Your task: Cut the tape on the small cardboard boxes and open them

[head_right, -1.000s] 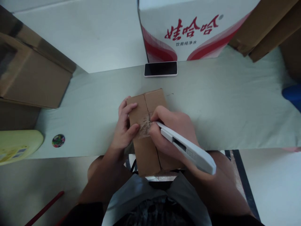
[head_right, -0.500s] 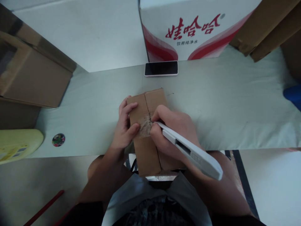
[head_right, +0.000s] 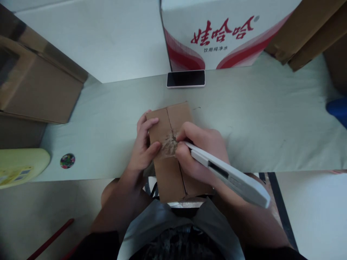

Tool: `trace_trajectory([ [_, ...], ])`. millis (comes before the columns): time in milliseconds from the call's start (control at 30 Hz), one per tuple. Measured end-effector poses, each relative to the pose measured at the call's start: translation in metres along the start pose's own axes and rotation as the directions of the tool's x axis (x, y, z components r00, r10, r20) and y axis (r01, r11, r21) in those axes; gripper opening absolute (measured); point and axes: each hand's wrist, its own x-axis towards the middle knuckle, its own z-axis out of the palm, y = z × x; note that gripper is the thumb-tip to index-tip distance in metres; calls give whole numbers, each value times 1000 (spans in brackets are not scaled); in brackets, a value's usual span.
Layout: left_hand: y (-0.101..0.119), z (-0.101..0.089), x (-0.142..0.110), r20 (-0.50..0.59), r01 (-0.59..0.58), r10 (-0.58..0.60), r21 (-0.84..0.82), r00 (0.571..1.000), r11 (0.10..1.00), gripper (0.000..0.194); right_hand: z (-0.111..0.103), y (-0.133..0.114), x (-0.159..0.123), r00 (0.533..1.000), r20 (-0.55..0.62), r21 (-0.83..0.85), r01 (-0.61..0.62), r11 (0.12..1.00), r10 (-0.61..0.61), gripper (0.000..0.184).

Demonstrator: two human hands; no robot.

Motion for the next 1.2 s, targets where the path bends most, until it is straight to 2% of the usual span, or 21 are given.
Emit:
trace_trajectory([
  [400,0,2,0,-14,24,-24,-1,1000,1000,65,0,-4,-1,999,-36,21,-22,1000,23,12],
  [633,0,2,1,-10,13,-13,-11,1000,1000,66,6,1,-1,994,-104,9,-24,1000,24,12],
  [1000,-2,3,0,-21,10,-10,9,1000,1000,67,4,0,2,999,-9,-55,-54,997,54,11],
  [1200,-1,3,0,-24,0,0,24,1000,1000,67,5,0,0,996,-32,-1,-82,997,82,12],
])
